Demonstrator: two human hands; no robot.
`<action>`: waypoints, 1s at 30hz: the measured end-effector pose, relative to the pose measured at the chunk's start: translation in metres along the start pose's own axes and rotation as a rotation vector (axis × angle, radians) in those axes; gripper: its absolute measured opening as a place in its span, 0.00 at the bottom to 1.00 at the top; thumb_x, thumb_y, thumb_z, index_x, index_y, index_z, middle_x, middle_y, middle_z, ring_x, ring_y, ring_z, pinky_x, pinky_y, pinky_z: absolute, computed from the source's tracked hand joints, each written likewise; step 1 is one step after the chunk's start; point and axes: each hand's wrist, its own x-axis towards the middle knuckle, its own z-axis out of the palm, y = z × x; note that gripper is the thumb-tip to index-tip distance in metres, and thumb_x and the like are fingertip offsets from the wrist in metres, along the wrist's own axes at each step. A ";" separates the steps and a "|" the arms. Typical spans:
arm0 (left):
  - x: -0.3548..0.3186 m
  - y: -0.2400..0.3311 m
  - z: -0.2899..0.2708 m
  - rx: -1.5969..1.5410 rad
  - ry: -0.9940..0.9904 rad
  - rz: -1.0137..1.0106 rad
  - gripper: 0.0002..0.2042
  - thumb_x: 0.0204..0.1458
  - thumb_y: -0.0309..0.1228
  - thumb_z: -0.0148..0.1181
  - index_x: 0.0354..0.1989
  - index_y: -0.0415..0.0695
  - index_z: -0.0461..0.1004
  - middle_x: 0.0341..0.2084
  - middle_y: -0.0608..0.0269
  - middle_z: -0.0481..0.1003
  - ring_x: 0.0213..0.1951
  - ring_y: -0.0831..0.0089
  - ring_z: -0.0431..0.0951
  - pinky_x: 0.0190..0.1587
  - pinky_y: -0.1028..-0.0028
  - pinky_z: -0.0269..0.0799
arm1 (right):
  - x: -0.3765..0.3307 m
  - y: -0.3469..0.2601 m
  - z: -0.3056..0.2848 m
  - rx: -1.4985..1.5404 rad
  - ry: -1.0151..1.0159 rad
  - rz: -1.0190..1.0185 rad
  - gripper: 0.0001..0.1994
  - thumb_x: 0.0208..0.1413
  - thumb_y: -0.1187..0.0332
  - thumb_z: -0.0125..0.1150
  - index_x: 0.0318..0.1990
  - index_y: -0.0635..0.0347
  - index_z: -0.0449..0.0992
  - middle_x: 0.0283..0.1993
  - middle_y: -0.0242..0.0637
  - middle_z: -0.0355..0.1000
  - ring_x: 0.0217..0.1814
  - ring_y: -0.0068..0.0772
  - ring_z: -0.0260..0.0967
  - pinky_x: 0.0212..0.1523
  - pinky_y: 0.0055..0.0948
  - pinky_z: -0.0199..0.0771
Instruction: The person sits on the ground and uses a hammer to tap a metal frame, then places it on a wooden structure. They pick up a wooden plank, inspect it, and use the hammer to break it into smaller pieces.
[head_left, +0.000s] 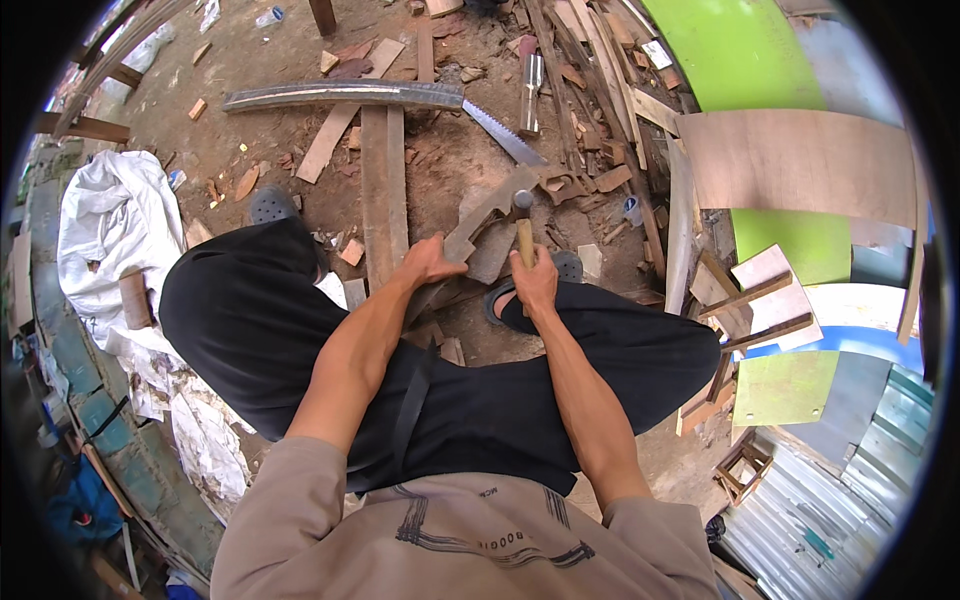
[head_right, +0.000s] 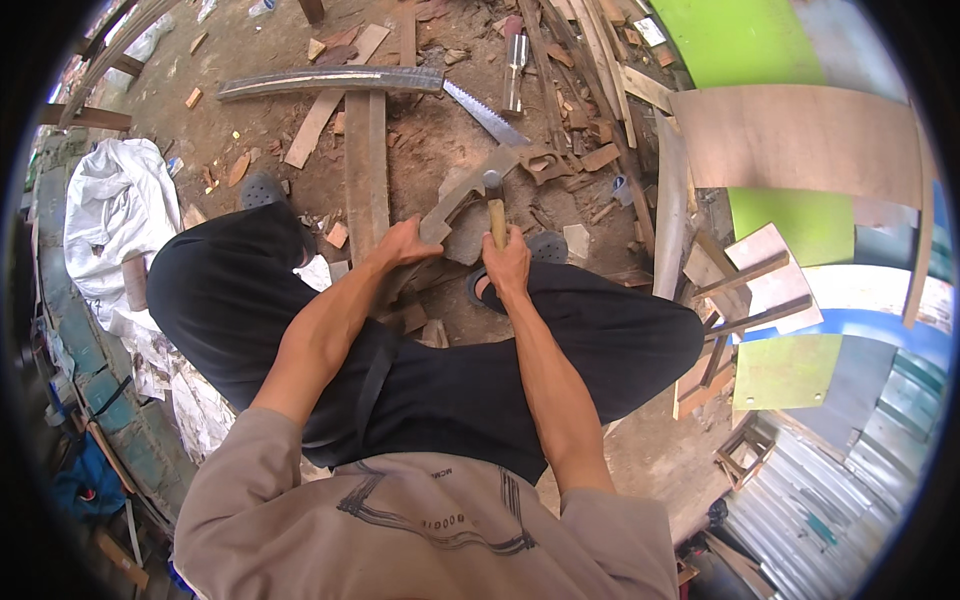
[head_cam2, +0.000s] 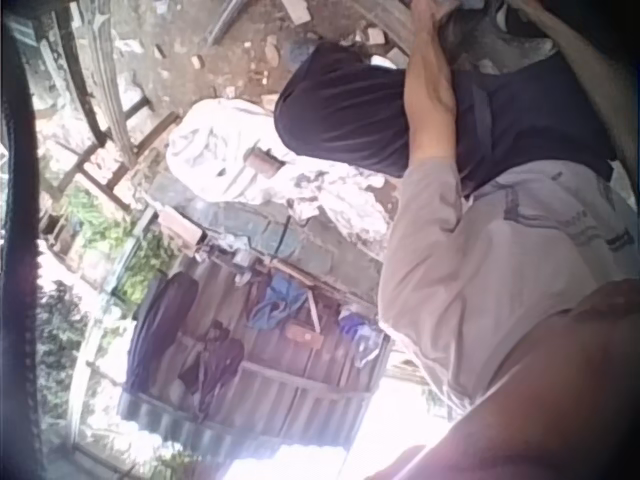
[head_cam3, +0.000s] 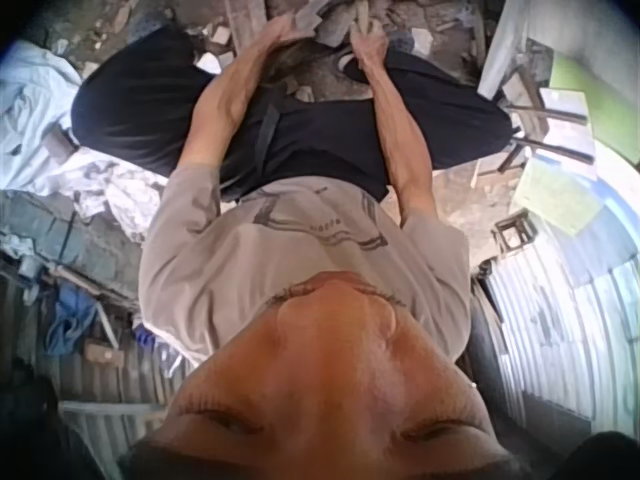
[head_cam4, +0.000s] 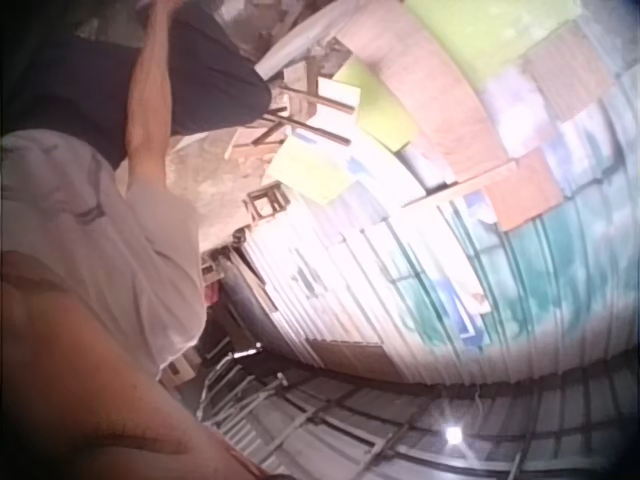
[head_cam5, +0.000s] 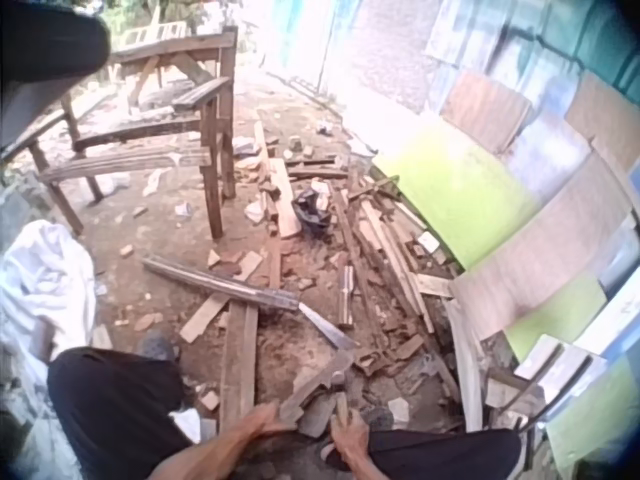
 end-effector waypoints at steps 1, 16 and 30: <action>0.000 -0.001 0.000 -0.039 -0.006 0.004 0.43 0.34 0.55 0.69 0.54 0.32 0.70 0.44 0.36 0.78 0.48 0.45 0.79 0.51 0.57 0.73 | 0.001 0.001 0.002 -0.027 -0.038 0.014 0.18 0.56 0.56 0.61 0.40 0.66 0.73 0.34 0.53 0.76 0.40 0.58 0.76 0.43 0.46 0.72; 0.007 0.011 -0.021 -0.278 -0.141 -0.054 0.37 0.36 0.55 0.68 0.49 0.35 0.79 0.44 0.39 0.79 0.48 0.51 0.80 0.50 0.62 0.73 | 0.030 0.027 0.051 -0.014 0.012 -0.106 0.18 0.56 0.55 0.61 0.34 0.65 0.74 0.28 0.57 0.73 0.33 0.64 0.72 0.35 0.50 0.69; 0.000 0.039 -0.046 -0.250 -0.259 -0.161 0.36 0.36 0.57 0.64 0.45 0.35 0.79 0.40 0.46 0.80 0.42 0.57 0.79 0.46 0.63 0.72 | 0.039 0.028 0.045 -0.067 -0.095 -0.013 0.20 0.56 0.52 0.59 0.42 0.62 0.78 0.34 0.56 0.76 0.42 0.61 0.75 0.43 0.49 0.72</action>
